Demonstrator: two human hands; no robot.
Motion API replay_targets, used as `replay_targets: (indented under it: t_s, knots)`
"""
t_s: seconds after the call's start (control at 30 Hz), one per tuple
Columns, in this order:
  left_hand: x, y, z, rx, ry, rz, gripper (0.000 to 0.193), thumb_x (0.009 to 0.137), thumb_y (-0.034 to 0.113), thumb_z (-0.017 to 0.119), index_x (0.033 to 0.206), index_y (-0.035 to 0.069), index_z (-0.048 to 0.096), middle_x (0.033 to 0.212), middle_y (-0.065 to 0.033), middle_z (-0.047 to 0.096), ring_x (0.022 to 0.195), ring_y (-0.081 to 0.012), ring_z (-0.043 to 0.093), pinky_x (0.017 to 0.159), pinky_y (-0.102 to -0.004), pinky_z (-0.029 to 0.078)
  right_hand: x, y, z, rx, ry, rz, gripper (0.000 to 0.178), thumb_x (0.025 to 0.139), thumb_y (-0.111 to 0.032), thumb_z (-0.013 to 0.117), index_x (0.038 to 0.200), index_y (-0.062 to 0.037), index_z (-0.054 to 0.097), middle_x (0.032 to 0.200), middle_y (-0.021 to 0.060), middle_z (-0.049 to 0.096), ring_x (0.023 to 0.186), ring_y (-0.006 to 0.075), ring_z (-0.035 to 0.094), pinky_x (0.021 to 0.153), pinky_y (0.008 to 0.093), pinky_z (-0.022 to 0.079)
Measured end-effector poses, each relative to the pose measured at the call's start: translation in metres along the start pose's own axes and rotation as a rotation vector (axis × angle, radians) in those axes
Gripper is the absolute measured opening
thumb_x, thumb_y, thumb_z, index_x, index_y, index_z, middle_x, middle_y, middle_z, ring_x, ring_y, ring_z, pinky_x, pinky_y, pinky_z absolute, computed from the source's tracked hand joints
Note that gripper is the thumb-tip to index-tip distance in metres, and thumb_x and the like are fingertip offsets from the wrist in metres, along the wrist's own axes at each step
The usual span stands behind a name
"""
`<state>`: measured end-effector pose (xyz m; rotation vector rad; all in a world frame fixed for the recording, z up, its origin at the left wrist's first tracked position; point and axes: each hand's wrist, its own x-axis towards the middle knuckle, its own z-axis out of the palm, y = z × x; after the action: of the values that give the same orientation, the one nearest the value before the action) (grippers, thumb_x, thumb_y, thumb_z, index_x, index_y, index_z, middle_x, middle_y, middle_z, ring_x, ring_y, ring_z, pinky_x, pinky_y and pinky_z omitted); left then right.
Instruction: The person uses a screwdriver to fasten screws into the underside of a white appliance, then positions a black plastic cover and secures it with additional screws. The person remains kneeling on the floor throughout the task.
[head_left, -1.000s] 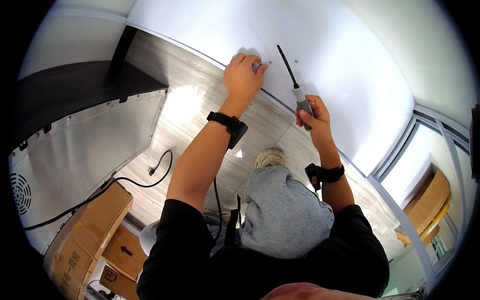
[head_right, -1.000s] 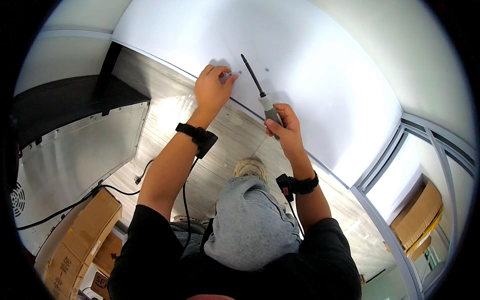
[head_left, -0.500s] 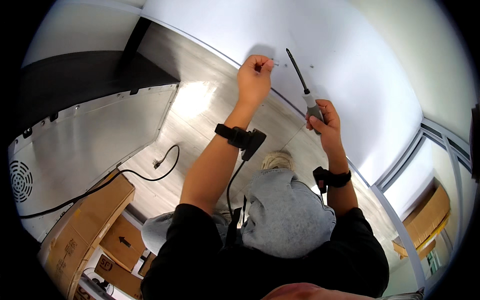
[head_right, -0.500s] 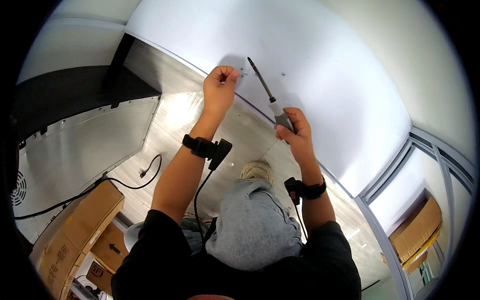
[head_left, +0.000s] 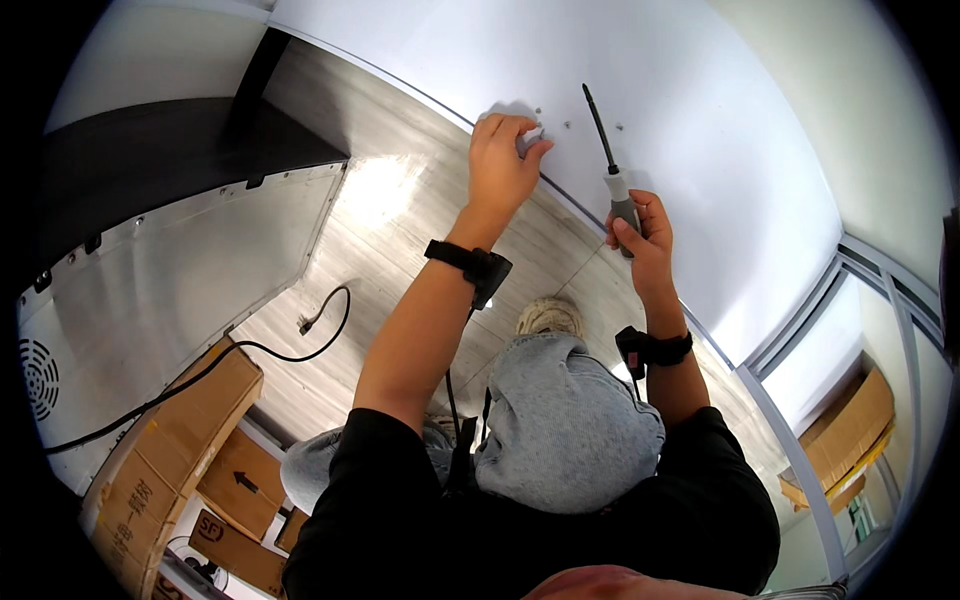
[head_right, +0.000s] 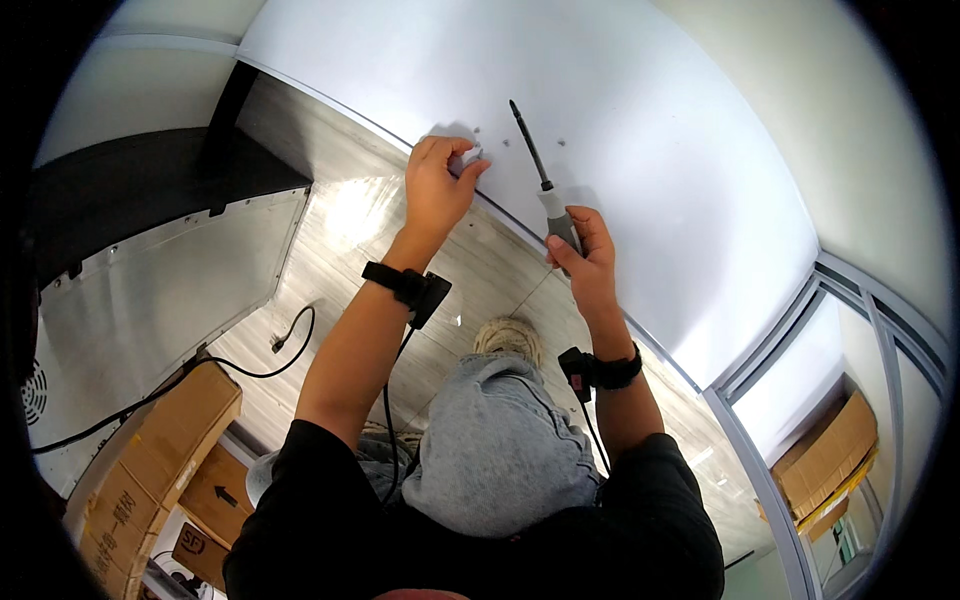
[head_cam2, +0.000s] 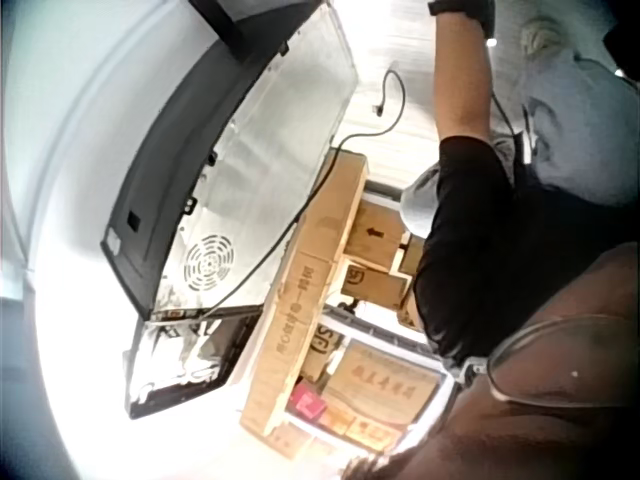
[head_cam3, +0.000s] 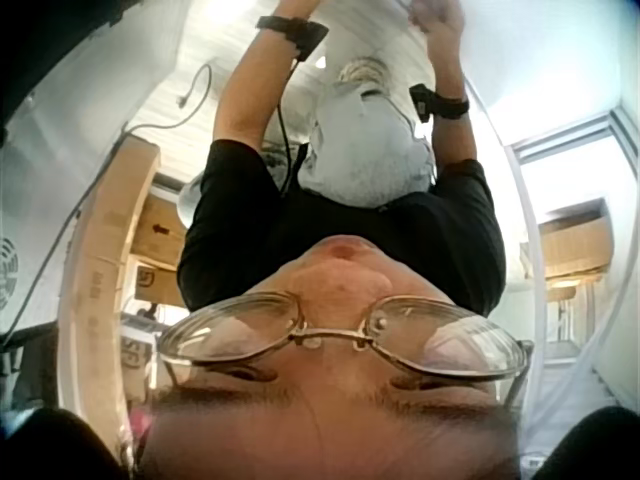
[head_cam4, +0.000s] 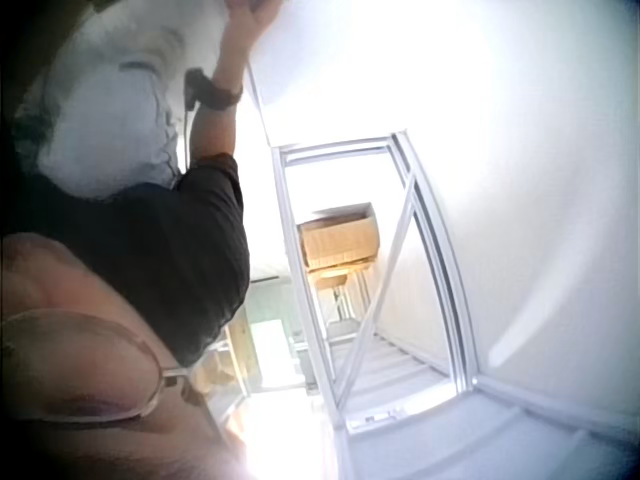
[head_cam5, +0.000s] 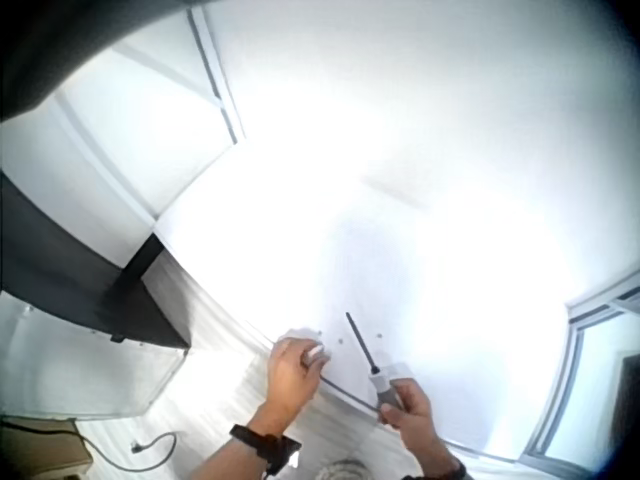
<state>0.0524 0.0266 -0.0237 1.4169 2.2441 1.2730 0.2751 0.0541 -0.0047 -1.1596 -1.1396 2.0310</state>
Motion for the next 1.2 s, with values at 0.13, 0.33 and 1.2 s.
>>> replay_targets:
  t_s: [0.13,0.33,1.2]
  knots:
    - [-0.001,0.001,0.009,0.072,0.031,0.008,0.017,0.069,0.005,0.074,0.08,0.004,0.062,0.08,-0.0081,0.056,0.076,-0.0239,0.053,0.067,-0.034,0.045,-0.001,0.003,0.0,0.011,-0.024,-0.014,0.037,0.083,0.0,0.06,0.118,-0.0026,0.047,0.091,0.0052,0.058,0.067,0.0104,0.054,0.059,0.0241,0.044]
    - [0.004,0.01,0.012,0.184,-0.01,-0.017,0.011,0.071,0.008,0.07,0.076,0.004,0.061,0.08,-0.0093,0.056,0.083,-0.0267,0.052,0.072,-0.0366,0.045,-0.002,0.005,-0.002,-0.003,-0.018,0.009,0.038,0.083,-0.001,0.061,0.117,-0.0024,0.047,0.092,0.0056,0.057,0.067,0.0105,0.054,0.059,0.0242,0.044]
    - [-0.084,-0.112,-0.195,-1.303,0.381,-1.026,0.019,0.093,0.008,0.05,0.109,0.0,0.056,0.093,-0.0087,0.063,0.084,-0.0172,0.062,0.08,-0.0278,0.053,0.035,0.024,0.177,-0.423,-0.612,0.091,0.033,0.083,-0.008,0.062,0.114,-0.0041,0.052,0.083,0.0025,0.055,0.072,0.0099,0.049,0.066,0.0248,0.04]
